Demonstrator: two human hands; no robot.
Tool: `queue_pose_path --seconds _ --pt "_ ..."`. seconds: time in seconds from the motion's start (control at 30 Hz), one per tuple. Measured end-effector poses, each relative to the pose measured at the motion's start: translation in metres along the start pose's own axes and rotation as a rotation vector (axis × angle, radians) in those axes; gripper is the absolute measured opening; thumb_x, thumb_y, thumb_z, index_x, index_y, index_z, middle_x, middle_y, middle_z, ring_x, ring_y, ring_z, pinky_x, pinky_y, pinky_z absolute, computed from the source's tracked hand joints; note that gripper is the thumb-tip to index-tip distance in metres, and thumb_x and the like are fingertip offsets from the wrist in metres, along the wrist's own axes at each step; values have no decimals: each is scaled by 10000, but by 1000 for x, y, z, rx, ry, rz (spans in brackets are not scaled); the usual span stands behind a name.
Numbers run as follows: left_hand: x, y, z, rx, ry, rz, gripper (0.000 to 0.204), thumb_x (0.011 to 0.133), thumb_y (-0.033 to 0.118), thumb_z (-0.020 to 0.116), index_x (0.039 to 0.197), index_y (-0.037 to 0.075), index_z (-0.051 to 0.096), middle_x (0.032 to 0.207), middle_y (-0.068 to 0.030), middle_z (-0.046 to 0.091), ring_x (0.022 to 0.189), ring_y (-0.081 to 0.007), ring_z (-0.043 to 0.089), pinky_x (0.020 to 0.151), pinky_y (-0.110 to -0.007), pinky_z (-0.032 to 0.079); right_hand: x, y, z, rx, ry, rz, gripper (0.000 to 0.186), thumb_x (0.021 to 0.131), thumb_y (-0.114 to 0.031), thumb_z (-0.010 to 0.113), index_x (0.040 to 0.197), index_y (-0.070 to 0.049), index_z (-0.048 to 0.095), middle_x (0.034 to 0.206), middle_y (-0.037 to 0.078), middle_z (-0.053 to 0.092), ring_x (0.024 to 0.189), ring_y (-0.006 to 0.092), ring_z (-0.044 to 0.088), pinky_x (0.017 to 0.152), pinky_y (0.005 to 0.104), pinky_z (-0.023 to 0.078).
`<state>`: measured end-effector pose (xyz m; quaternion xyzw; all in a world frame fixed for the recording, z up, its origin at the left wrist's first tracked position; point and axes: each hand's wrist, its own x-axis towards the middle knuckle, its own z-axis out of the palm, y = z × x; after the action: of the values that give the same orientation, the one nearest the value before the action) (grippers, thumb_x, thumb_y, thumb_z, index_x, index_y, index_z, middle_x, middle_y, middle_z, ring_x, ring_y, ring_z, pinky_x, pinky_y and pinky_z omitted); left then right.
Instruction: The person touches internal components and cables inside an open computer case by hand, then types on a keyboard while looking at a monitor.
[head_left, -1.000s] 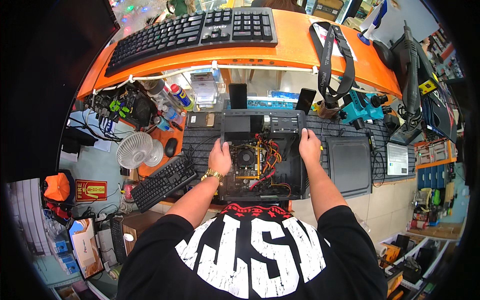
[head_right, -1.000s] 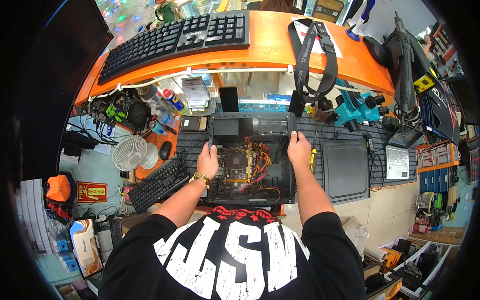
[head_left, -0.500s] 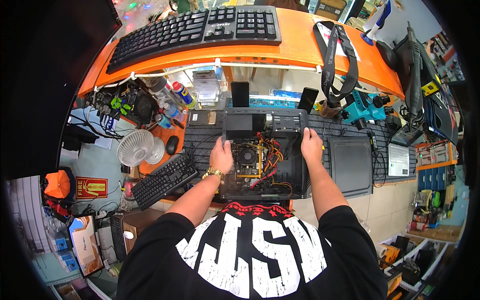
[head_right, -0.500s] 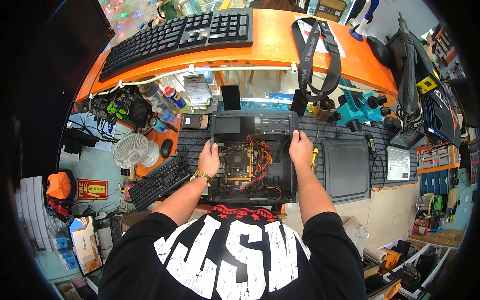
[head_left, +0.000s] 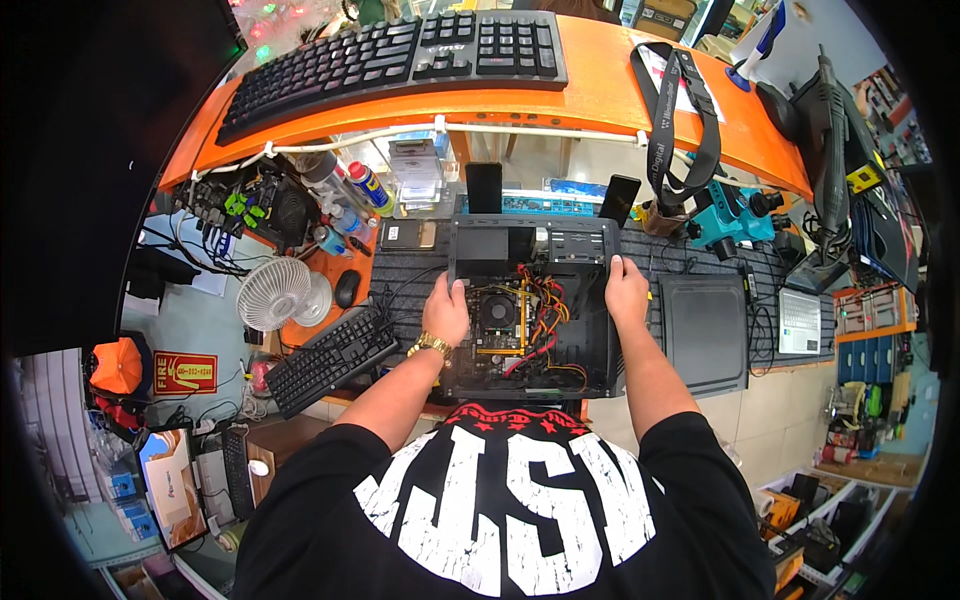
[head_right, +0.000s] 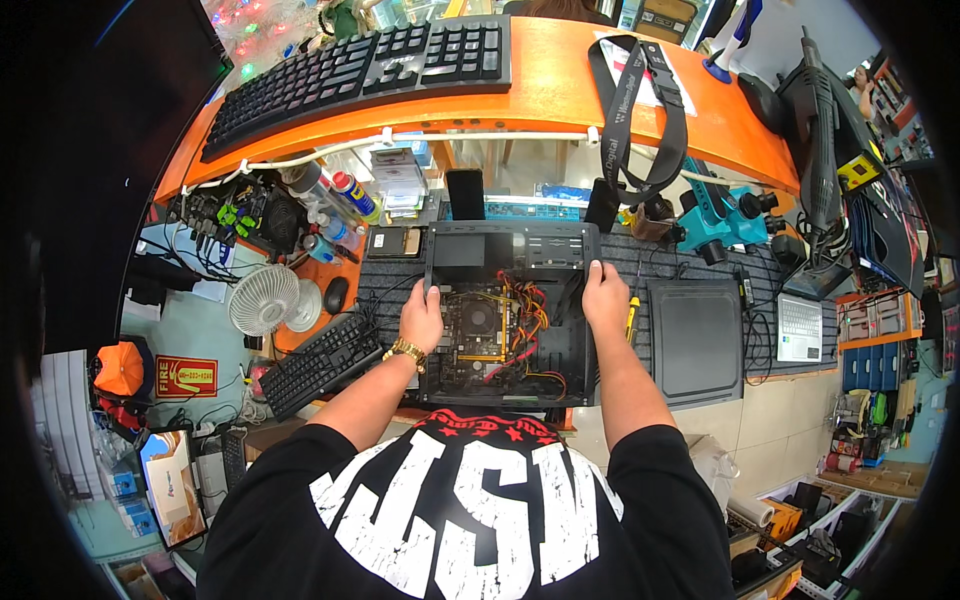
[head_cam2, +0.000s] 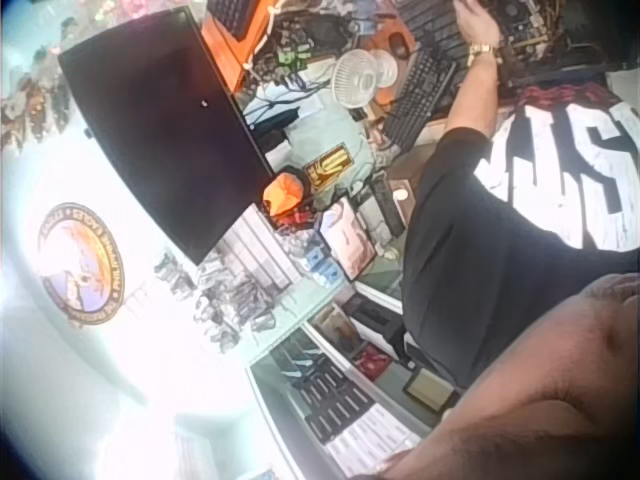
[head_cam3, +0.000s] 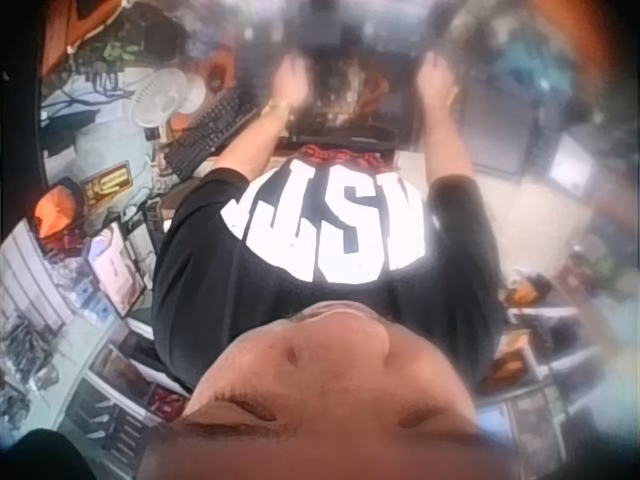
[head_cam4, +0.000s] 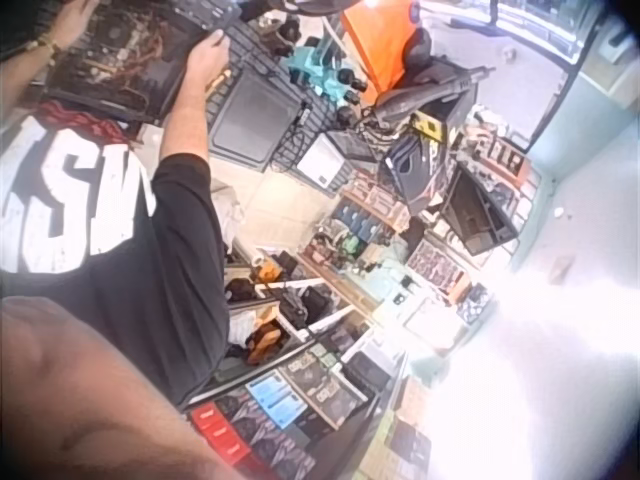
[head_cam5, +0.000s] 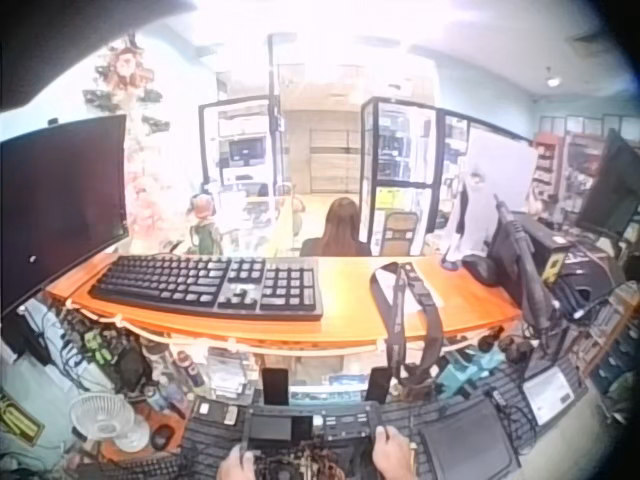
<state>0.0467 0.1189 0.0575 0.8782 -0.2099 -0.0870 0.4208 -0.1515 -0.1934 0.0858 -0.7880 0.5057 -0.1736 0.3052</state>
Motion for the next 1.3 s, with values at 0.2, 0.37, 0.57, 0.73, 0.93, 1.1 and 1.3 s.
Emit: queue_pose_path --seconds 0.2,0.37,0.57,0.73,0.93,1.1,1.3 --pt "0 -6 2 12 -1 -19 520 1207 377 507 1533 -10 625 1282 -324 785 1229 -551 720 1055 -584 560 -2 -6 -1 -3 -18 17 564 1174 -498 522 1365 -30 772 1228 348 785 1209 570 719 1038 628 564" --pt "2 -7 2 -2 -21 -24 522 1195 370 526 1528 -20 621 1290 -338 776 1217 -559 718 1052 -605 557 -1 -2 -1 -28 -15 -4 562 1177 -501 515 1359 -37 773 1217 342 789 1203 569 720 1028 632 562" --pt "1 -12 6 -2 12 -5 476 1208 360 520 1504 7 642 1220 -303 801 1177 -545 736 1005 -591 570 -2 -3 0 -12 4 -11 559 1179 -502 513 1354 -40 774 1214 340 791 1194 570 722 1024 633 561" --pt "2 -14 9 16 27 14 483 1206 361 524 1506 1 642 1204 -300 804 1166 -543 742 1002 -588 572 -3 -3 -1 -4 18 11 535 1176 -494 534 1331 -48 786 1196 331 794 1184 568 724 1017 619 564" --pt "-4 -3 -2 32 3 -36 510 1203 387 532 1532 8 627 1265 -341 778 1215 -563 721 1035 -609 567 -3 -10 -1 -12 4 -23 539 1172 -488 540 1298 -19 774 1210 344 781 1206 574 713 1020 630 550" --pt "-1 13 -5 21 -32 -83 498 1202 385 526 1528 22 624 1279 -352 771 1218 -570 715 1048 -624 565 1 8 5 45 53 -55 547 1179 -507 548 1271 -14 767 1199 343 774 1196 573 713 1002 605 559" --pt "-2 10 -6 -16 -18 -90 480 1184 372 548 1527 45 619 1288 -316 781 1209 -539 727 1048 -605 572 3 11 10 26 33 -53 508 1190 -475 545 1257 -29 778 1164 328 787 1124 562 729 950 591 561"
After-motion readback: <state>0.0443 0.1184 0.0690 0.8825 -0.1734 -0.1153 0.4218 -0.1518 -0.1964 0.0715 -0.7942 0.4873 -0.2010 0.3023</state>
